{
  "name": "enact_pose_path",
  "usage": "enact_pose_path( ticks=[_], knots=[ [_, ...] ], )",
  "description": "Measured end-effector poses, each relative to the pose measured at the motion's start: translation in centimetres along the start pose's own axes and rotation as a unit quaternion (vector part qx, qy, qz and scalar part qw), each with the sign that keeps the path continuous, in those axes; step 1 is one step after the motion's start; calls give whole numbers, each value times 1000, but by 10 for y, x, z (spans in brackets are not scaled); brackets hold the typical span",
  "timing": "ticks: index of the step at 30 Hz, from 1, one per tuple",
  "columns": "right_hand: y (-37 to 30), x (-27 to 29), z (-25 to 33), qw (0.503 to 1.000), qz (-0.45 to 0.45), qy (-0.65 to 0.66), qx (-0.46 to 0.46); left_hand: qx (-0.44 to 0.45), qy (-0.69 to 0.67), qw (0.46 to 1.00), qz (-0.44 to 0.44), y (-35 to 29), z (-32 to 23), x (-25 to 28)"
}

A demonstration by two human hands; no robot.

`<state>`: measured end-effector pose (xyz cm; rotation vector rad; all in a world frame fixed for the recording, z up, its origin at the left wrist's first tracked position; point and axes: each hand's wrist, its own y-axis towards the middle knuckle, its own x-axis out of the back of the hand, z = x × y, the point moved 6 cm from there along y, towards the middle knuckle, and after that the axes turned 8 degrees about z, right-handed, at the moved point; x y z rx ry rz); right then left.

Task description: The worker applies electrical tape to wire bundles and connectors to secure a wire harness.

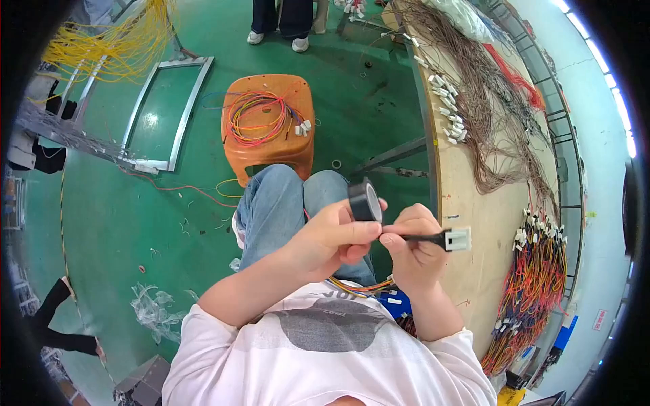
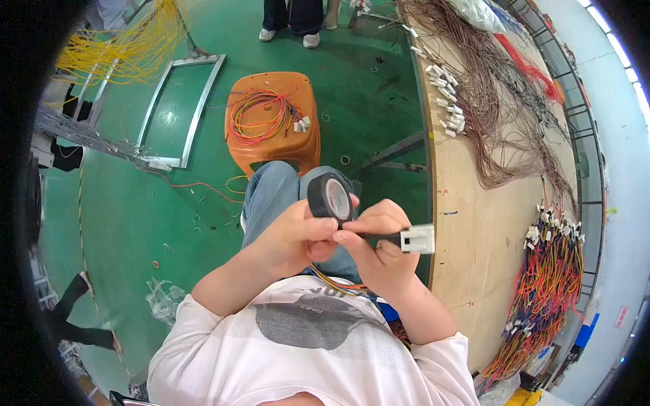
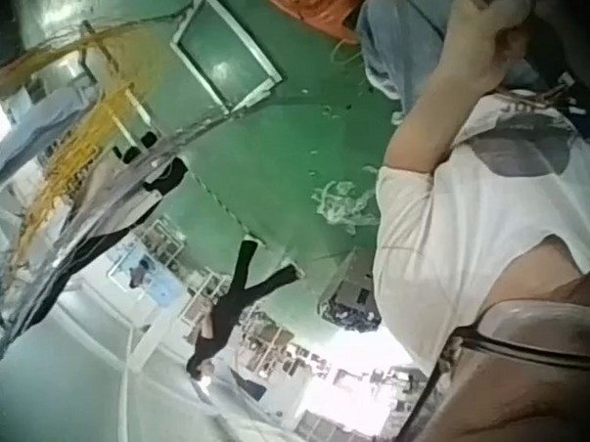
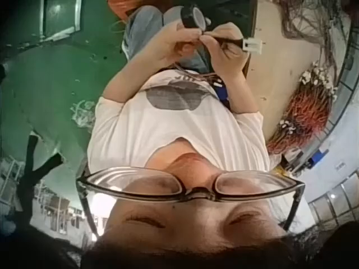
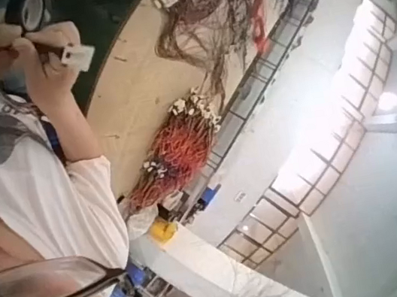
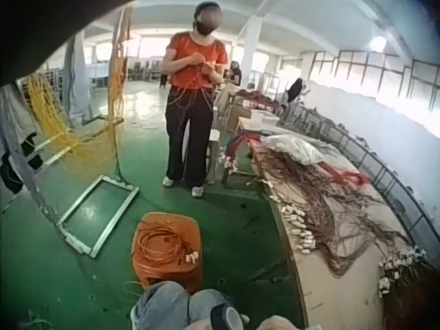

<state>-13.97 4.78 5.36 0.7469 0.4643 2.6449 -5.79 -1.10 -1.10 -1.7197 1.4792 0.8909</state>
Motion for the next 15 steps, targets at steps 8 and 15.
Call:
enact_pose_path(
  ticks=[8, 15],
  knots=[
    [-6, 17, 3, 978, -27, 88, -189, -171, 233, 938, 189, -16, -22, -14],
    [3, 9, 28, 1000, 13, -15, 0, -43, 406, 896, -173, -9, -9, 9]
  ],
)
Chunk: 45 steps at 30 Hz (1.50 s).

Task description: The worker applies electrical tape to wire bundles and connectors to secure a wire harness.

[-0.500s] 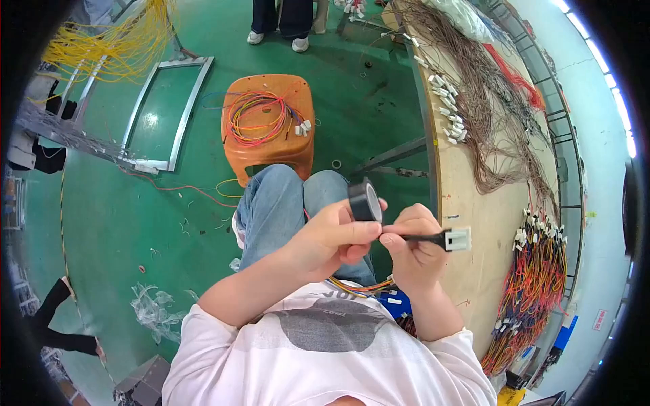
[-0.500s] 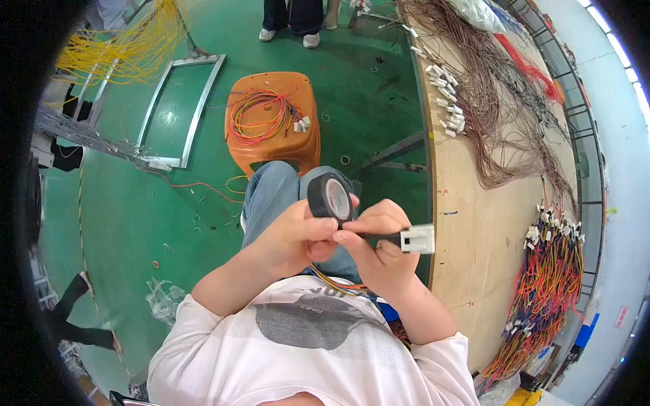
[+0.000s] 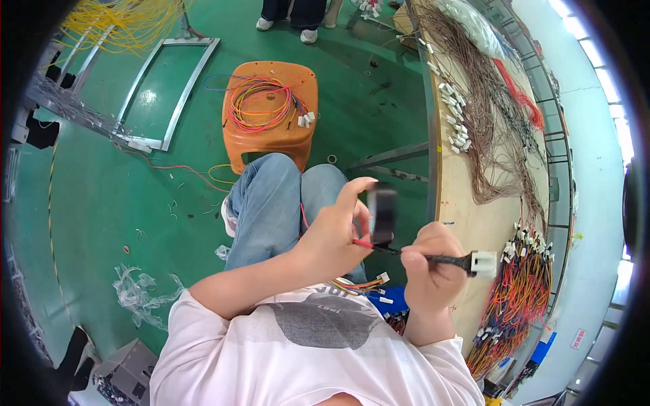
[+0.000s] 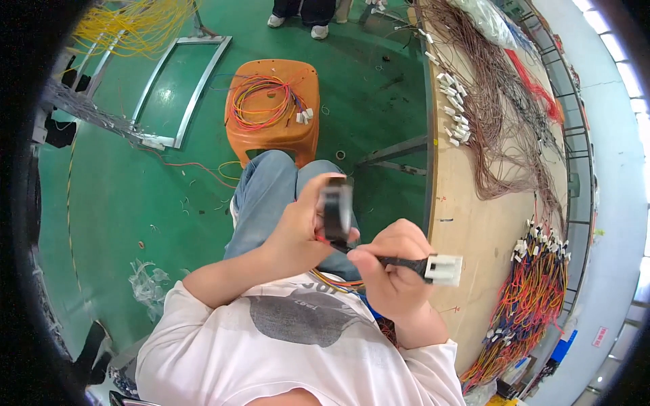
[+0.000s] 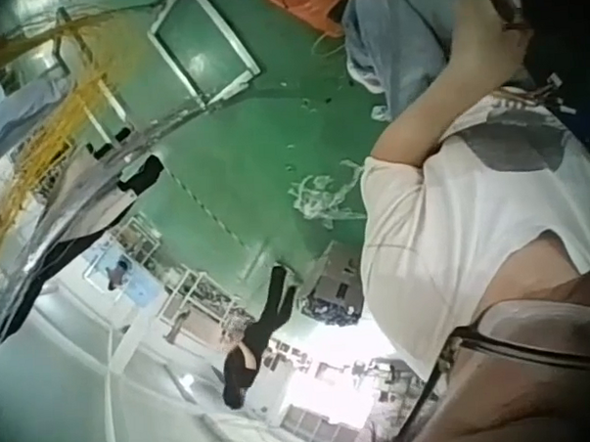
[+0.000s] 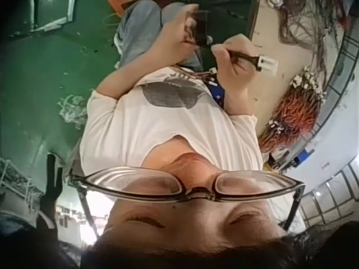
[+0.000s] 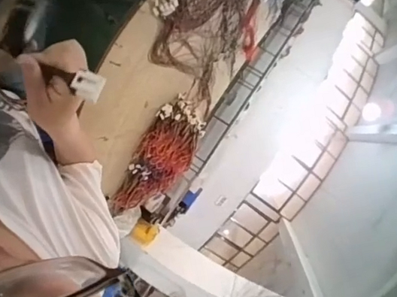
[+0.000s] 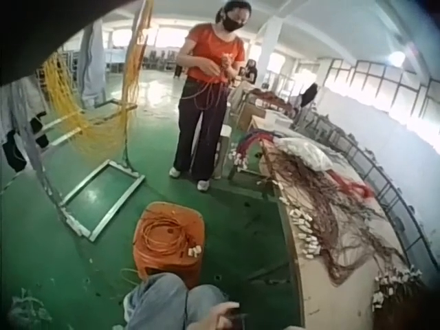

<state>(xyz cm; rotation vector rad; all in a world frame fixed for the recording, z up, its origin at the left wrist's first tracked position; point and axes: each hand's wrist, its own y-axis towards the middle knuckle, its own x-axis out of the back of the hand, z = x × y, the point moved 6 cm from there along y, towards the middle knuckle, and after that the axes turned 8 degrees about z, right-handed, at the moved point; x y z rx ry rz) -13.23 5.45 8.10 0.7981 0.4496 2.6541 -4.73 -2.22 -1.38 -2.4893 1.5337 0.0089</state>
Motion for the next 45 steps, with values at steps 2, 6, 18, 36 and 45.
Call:
enact_pose_path(
  ticks=[2, 6, 18, 36, 45],
  knots=[
    [1, -1, -3, 1000, -7, 14, -18, -190, -80, 975, 85, 0, -19, -8],
    [-4, -5, -10, 998, -30, 52, -22, 33, -511, 848, 135, -5, -14, -8],
    [-3, 5, -5, 998, -33, 58, -24, -159, -123, 977, 77, -19, -22, -3],
    [2, 7, -10, 978, -107, 107, -141, -379, -97, 914, 111, -31, -33, 15],
    [9, 1, 9, 998, -59, 34, -8, -70, -225, 971, 43, -8, 1, -1]
  ],
)
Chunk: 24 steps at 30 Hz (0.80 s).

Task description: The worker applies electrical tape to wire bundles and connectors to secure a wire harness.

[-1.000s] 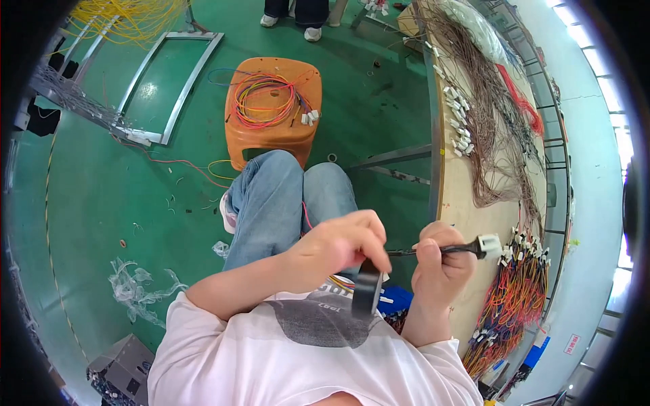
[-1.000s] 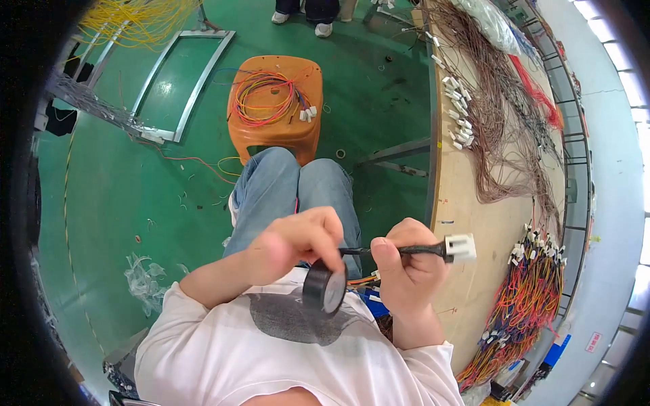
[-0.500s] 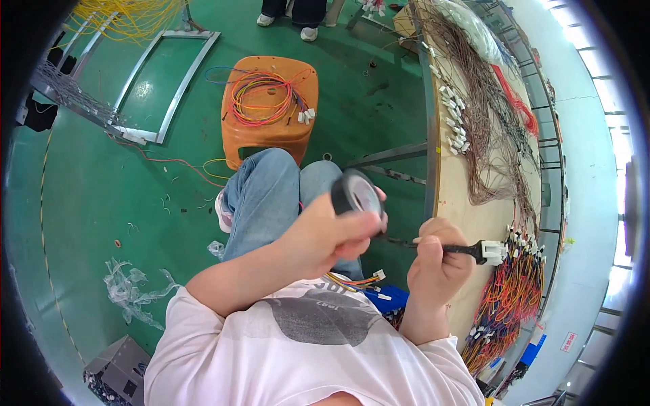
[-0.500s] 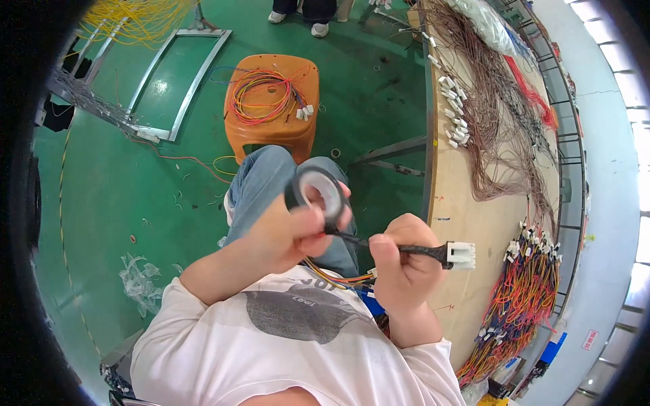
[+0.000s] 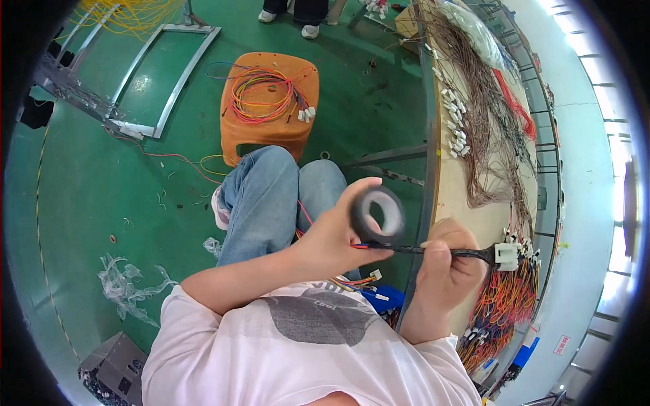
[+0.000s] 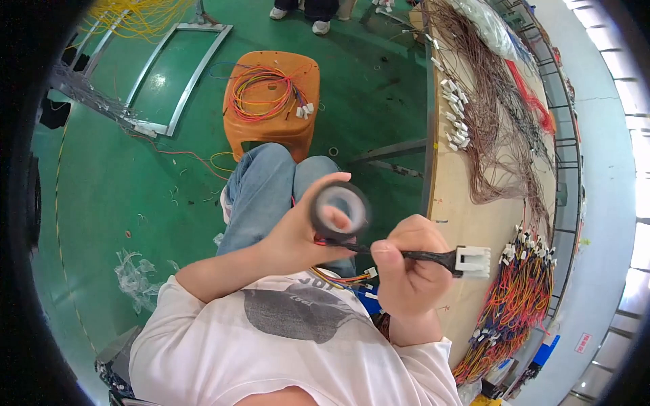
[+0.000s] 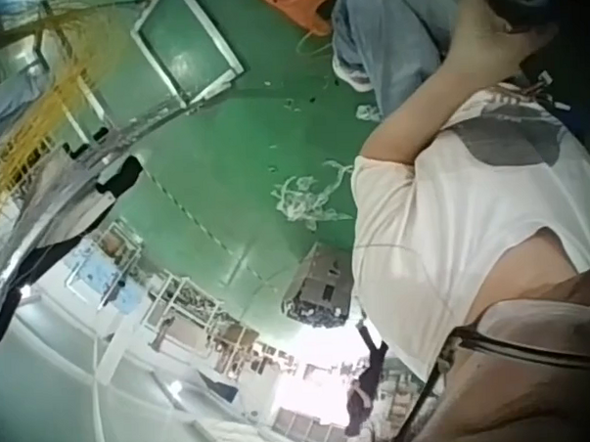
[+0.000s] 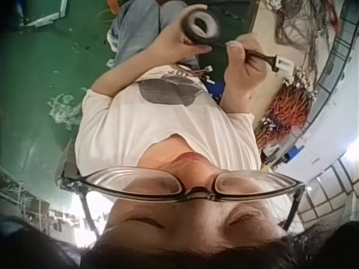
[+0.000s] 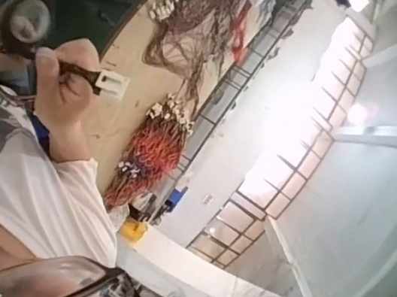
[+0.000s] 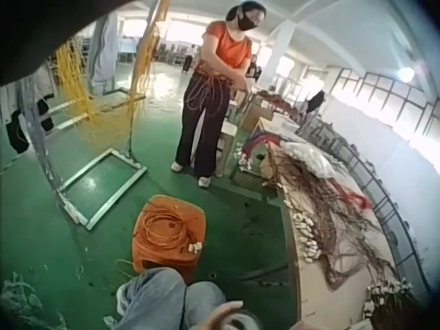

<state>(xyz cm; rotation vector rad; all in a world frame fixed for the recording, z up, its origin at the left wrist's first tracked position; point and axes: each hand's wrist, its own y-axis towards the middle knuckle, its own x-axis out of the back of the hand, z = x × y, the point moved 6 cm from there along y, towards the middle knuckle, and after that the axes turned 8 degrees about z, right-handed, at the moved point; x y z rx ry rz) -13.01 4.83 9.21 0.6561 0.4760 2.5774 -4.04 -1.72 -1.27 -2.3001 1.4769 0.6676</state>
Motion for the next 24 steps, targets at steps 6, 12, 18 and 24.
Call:
enact_pose_path(
  ticks=[6, 12, 18, 24],
  knots=[
    [-5, 7, -9, 997, -45, 36, -49, 50, -380, 922, 49, -4, -5, 3],
    [-1, 12, -9, 989, -65, 85, -99, -148, -168, 966, 127, -15, -16, 13],
    [3, 10, 11, 999, -36, 20, -13, -60, 210, 974, -63, -12, -24, -1],
    [0, 12, 0, 996, -61, 58, -31, 57, -378, 917, 111, -3, -8, -9]
  ],
)
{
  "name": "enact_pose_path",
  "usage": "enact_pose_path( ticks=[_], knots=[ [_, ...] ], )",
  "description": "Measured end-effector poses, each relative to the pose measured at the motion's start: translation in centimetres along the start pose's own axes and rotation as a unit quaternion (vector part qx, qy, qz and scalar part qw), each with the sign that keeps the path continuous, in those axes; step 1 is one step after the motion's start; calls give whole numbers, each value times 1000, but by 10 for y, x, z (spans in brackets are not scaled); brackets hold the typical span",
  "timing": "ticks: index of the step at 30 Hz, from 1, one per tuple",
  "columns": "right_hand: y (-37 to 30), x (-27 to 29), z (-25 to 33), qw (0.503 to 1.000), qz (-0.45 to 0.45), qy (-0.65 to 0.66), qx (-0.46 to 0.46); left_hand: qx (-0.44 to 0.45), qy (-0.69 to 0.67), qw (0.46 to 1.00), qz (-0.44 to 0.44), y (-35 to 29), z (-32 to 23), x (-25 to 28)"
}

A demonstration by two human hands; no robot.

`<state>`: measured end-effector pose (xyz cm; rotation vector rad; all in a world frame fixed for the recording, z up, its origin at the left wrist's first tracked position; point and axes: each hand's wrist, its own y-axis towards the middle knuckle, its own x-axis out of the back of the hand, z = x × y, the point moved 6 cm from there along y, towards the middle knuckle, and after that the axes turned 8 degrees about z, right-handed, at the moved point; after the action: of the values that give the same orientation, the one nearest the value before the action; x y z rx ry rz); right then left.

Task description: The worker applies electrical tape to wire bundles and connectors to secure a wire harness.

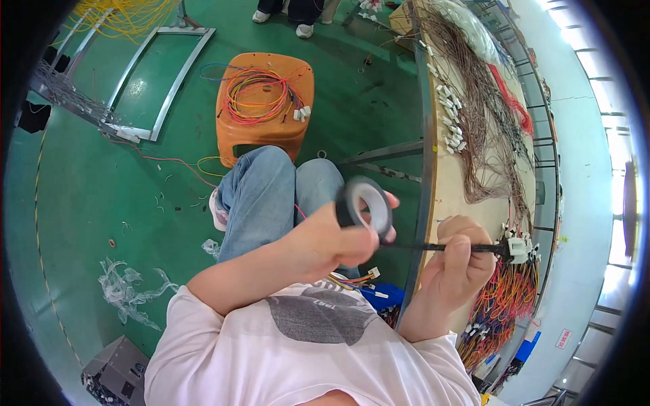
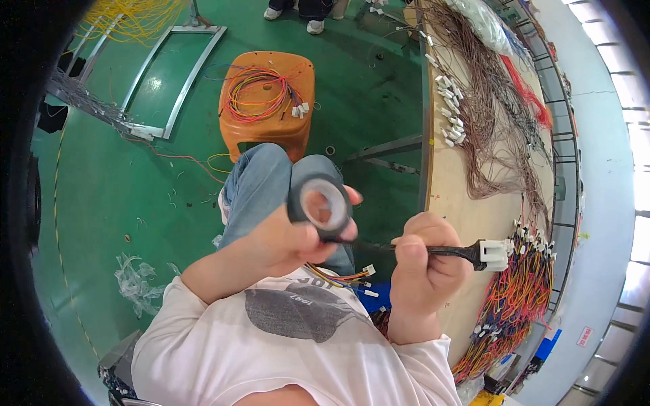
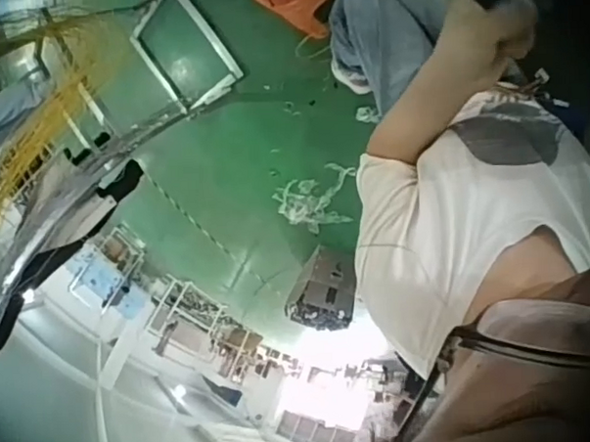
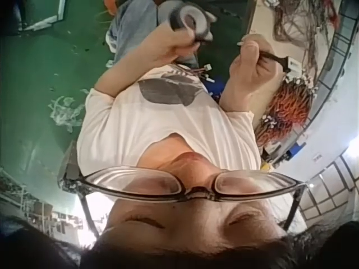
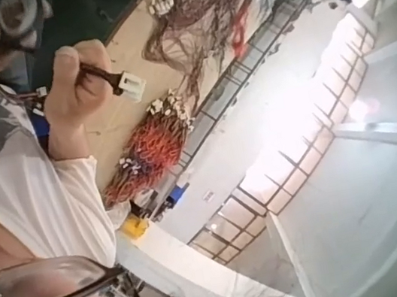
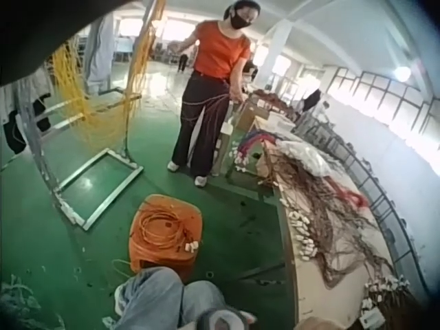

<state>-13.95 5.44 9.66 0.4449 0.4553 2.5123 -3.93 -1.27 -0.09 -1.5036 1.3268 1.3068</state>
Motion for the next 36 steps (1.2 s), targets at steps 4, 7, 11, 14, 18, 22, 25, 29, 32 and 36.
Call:
enact_pose_path(
  ticks=[4, 7, 11, 14, 18, 22, 25, 29, 32, 36],
  knots=[
    [-2, 9, -5, 998, -27, 43, -30, -79, -9, 997, -7, -10, -2, 12],
    [-2, 11, -4, 997, -41, 31, -57, -152, 159, 957, 187, -13, -12, -2],
    [2, 10, 4, 997, -36, -20, -58, -55, 318, 947, -4, -11, -2, 3],
    [3, 6, 9, 1000, 0, -27, -11, -61, 456, 881, -110, 1, -3, -1],
    [2, 7, 9, 999, 27, -26, 1, 139, 207, 968, -18, 7, 12, 1],
    [-1, 15, 5, 999, -39, 24, -14, 38, -14, 996, -80, 2, 6, 10],
    [-2, 23, -1, 996, -67, 29, -48, -103, 40, 992, -66, -7, -9, 7],
    [3, 21, 1, 996, -68, 34, -56, -205, 309, 918, 138, -17, -12, -13],
    [7, 20, 14, 1000, -24, 2, -2, -143, 437, 888, -12, -12, -4, 1],
    [6, 15, 23, 1000, 1, -21, 21, -65, 417, 899, -118, 2, 1, 2]
  ],
)
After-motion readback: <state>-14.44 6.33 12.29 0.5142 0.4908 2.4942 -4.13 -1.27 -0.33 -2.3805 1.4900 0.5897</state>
